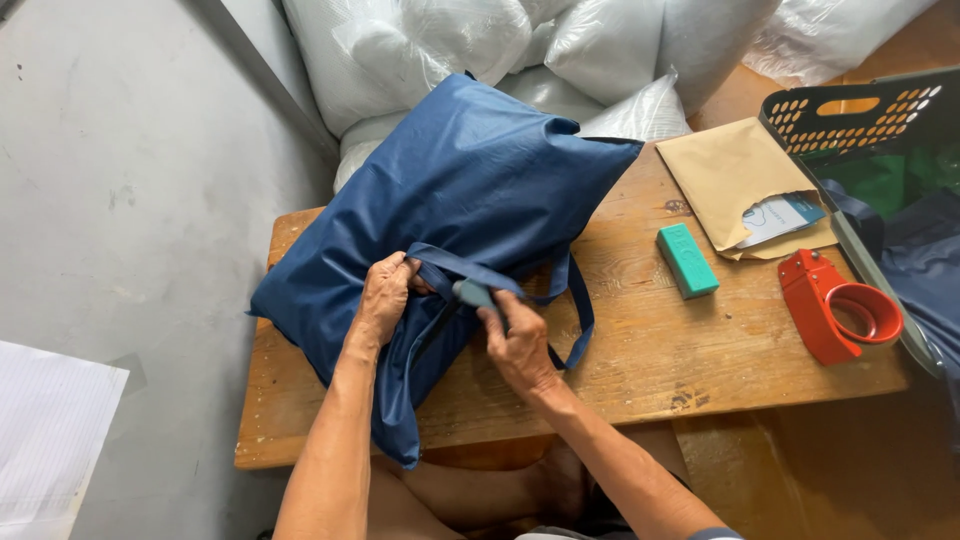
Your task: The person scrubs a blue tote bag with a green sponge, then uses a small blue brush to clean the bag's handles and seams. The person works on a wooden table in a room with stacked white packages.
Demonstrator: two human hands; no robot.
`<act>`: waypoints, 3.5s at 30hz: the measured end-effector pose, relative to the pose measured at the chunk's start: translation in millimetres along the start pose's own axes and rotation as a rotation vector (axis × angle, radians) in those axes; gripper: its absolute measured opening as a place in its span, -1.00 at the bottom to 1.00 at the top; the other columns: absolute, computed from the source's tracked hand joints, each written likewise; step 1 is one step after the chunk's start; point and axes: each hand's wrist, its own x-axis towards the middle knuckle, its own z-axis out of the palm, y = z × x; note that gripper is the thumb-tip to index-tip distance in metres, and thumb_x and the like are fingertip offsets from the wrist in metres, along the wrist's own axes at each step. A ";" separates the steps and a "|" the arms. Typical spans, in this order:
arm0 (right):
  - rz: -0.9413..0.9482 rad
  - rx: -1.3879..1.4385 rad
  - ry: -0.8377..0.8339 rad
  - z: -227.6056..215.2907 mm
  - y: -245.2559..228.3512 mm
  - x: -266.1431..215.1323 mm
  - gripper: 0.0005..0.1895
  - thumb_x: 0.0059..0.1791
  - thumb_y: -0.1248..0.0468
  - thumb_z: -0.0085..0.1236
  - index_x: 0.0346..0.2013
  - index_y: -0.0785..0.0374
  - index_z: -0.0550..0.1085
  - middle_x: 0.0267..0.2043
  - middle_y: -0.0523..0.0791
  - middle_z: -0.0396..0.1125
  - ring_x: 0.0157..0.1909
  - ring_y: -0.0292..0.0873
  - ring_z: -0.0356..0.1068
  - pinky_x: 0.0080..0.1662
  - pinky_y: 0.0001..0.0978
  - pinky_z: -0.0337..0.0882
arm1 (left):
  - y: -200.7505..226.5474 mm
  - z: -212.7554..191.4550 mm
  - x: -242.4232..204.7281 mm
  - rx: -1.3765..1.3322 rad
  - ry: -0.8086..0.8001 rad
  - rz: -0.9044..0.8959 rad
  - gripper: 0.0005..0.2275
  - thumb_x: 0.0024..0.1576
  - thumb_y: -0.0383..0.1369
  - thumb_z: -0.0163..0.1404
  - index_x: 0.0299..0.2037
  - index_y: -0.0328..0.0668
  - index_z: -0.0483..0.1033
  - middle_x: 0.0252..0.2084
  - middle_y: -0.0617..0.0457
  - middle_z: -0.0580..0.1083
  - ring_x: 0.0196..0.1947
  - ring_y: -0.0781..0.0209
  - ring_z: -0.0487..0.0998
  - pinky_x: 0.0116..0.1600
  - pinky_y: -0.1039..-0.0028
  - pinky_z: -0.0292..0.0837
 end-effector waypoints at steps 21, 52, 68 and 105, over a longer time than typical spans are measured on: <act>0.506 0.034 -0.366 10.5 -4.8 6.0 -0.80 0.09 0.11 0.06 -0.13 0.15 0.35 -0.35 0.20 0.38 -0.26 0.29 0.44 -0.22 0.11 0.39 | -0.8 3.1 3.9 0.026 0.012 -0.028 -0.74 0.27 -0.28 -0.04 -0.41 -0.17 0.60 -0.54 -0.06 0.58 -0.47 0.24 0.63 -0.23 0.54 0.48; 0.275 -0.155 -0.307 4.1 2.9 -24.3 -0.76 0.10 0.06 0.05 -0.21 0.15 0.35 -0.53 0.20 0.38 -0.32 0.34 0.49 -0.31 0.12 0.43 | 7.7 9.3 -3.6 0.107 0.028 -0.041 -0.76 0.24 -0.30 -0.06 -0.42 -0.19 0.59 -0.55 -0.01 0.58 -0.45 0.23 0.67 -0.18 0.47 0.52; 0.201 -0.155 -0.220 9.4 34.1 -26.4 -0.77 0.09 0.01 0.10 -0.22 0.06 0.36 -0.57 0.10 0.38 -0.37 0.23 0.51 -0.34 0.00 0.44 | -7.0 7.1 1.6 0.094 0.041 -0.044 -0.78 0.23 -0.33 -0.07 -0.39 -0.20 0.60 -0.54 -0.04 0.58 -0.45 0.22 0.66 -0.20 0.47 0.52; 0.082 -0.171 0.183 -74.0 42.4 74.8 -0.72 0.10 0.01 0.14 -0.25 0.14 0.37 -0.11 -0.10 0.15 0.00 0.05 0.33 -0.02 -0.09 0.46 | 39.1 44.1 -32.0 0.670 0.011 -0.061 -0.81 0.18 -0.20 -0.21 -0.11 0.17 0.45 -0.08 0.00 0.59 0.13 -0.13 0.53 0.27 0.01 0.20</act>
